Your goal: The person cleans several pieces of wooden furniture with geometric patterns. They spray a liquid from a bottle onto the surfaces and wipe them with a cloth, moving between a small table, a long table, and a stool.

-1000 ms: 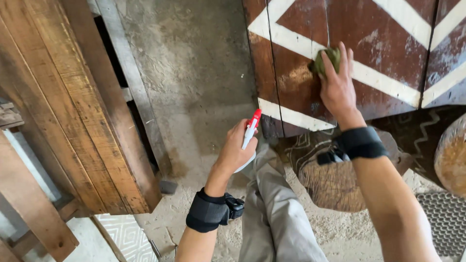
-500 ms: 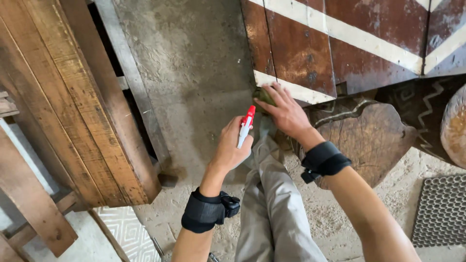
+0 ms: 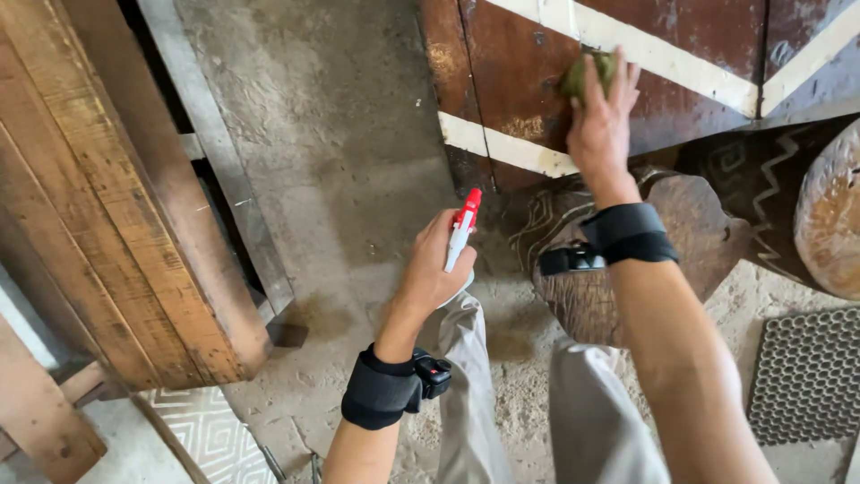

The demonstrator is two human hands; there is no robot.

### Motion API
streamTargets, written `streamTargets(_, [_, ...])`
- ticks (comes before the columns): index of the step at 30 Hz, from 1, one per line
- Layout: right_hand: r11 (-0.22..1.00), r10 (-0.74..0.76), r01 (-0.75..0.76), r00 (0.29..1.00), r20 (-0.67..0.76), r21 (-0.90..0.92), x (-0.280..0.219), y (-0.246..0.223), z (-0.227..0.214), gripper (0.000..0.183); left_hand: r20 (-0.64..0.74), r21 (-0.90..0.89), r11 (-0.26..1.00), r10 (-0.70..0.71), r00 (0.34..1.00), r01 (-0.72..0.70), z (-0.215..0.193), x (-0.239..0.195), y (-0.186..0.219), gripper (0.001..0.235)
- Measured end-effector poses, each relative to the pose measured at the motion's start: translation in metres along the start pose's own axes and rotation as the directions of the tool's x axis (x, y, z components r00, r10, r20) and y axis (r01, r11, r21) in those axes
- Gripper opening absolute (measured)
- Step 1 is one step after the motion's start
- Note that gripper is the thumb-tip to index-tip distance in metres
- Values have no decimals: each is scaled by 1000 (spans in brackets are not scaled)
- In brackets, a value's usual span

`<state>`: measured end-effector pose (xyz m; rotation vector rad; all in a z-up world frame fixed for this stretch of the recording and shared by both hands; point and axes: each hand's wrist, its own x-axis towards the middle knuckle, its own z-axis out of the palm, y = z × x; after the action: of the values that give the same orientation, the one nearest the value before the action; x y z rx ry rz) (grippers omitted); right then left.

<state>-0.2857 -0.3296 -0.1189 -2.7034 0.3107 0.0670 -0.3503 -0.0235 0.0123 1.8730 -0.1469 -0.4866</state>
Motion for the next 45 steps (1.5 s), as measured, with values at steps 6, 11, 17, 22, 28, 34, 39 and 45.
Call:
streamTargets(6, [938, -337, 331, 941, 42, 103, -27, -36, -8, 52, -58, 72, 997, 38, 998, -33, 31, 12, 10, 27])
streamTargets(11, [827, -562, 542, 807, 184, 148, -42, -2, -41, 60, -98, 81, 996, 55, 994, -47, 75, 25, 36, 29])
streamTargets(17, [836, -548, 540, 812, 200, 95, -22, 109, -81, 61, -119, 103, 994, 59, 991, -47, 143, 47, 69, 30])
streamTargets(22, [902, -429, 430, 895, 124, 20, 3, 199, -116, 58, -48, 142, 985, -89, 995, 95, 204, 70, 92, 29])
streamTargets(28, [957, -284, 288, 949, 140, -11, 7, 241, -139, 57, 0, 140, 990, 13, 1000, -12, 251, 88, 113, 32])
streamTargets(34, [961, -260, 247, 959, 110, 121, 3, 213, -140, 60, 121, 151, 988, -47, 992, 28, 244, 132, 124, 34])
streamTargets(39, [985, -143, 136, 988, 55, 106, 9, 195, -117, 65, 184, 206, 967, -188, 965, 150, 209, 187, 125, 22])
streamTargets(45, [991, -4, 11, 999, -54, 130, 38, 166, -88, 70, 149, -25, 1000, 10, 989, -7, 170, 218, 115, 22])
